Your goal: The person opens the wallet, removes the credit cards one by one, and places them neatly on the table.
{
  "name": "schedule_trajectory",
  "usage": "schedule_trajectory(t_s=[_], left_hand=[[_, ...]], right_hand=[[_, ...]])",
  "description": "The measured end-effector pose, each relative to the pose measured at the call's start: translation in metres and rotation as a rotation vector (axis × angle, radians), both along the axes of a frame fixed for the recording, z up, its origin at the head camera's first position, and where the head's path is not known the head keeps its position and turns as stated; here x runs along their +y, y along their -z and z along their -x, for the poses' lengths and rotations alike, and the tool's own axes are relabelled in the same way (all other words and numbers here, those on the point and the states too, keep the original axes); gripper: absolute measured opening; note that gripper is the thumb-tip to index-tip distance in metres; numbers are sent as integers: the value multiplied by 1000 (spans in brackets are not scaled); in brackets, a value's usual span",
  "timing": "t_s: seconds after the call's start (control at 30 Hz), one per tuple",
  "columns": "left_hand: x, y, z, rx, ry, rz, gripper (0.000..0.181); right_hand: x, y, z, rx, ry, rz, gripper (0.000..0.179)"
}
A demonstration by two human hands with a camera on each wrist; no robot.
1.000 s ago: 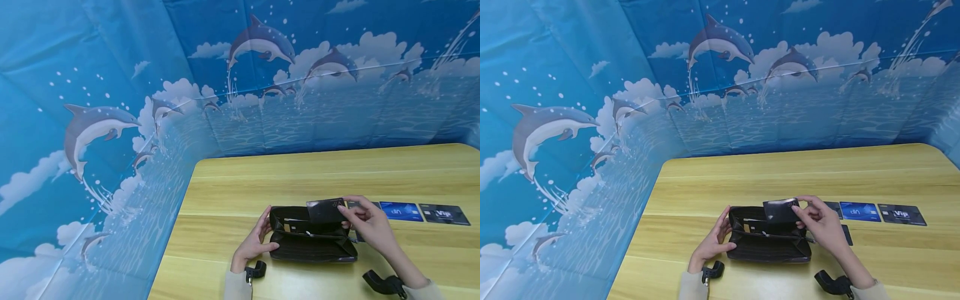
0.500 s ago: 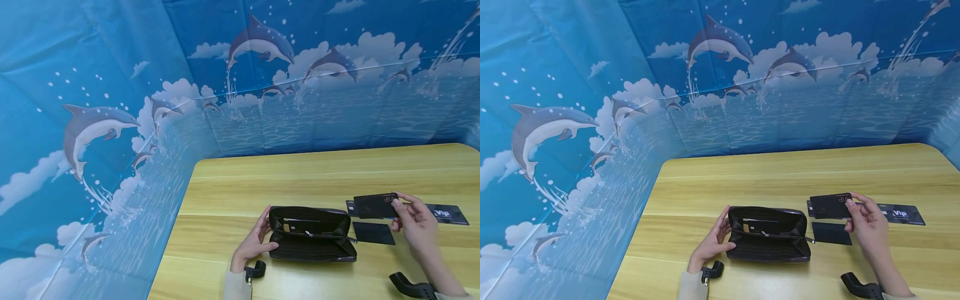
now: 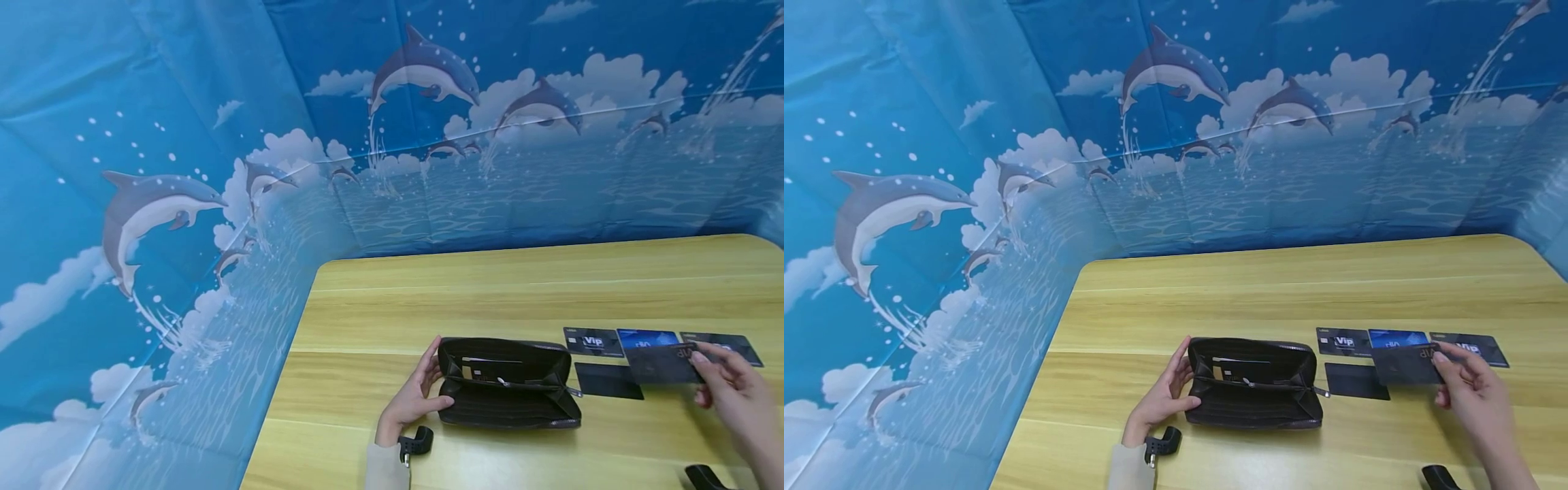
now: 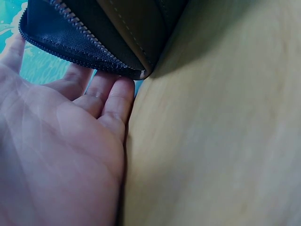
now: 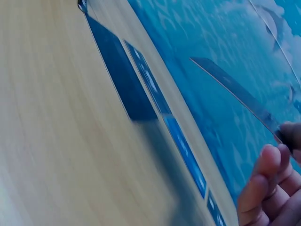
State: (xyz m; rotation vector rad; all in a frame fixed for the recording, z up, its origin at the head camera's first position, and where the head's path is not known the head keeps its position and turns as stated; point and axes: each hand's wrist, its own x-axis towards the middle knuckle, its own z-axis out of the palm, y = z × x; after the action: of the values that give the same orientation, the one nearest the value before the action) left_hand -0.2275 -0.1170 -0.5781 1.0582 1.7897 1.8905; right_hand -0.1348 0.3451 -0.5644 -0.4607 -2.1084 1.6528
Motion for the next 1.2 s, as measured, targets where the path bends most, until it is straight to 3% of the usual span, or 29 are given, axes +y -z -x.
schedule_trajectory(t_s=[0.2, 0.37, 0.67, 0.77, 0.9, 1.0, 1.2], left_hand=[[0, -9, -3, -10, 3, 6, 95], [1, -24, -8, -1, 8, 7, 93], [1, -26, -9, -7, 7, 5, 93], [1, -25, -9, -9, 4, 13, 93], [0, -25, -9, -15, 1, 25, 94], [1, -26, -9, -16, -1, 29, 94], [1, -28, -10, -26, -6, 36, 94]], right_hand=[[19, 16, -7, -17, -42, 3, 29], [25, 23, -10, -113, -8, -34, 30], [29, 32, -15, -104, -21, -81, 36], [30, 36, -14, -158, 1, -147, 37], [28, 37, -8, -277, 54, -286, 18], [25, 36, -4, -369, 101, -380, 44], [22, 34, 0, -427, 173, -426, 43]])
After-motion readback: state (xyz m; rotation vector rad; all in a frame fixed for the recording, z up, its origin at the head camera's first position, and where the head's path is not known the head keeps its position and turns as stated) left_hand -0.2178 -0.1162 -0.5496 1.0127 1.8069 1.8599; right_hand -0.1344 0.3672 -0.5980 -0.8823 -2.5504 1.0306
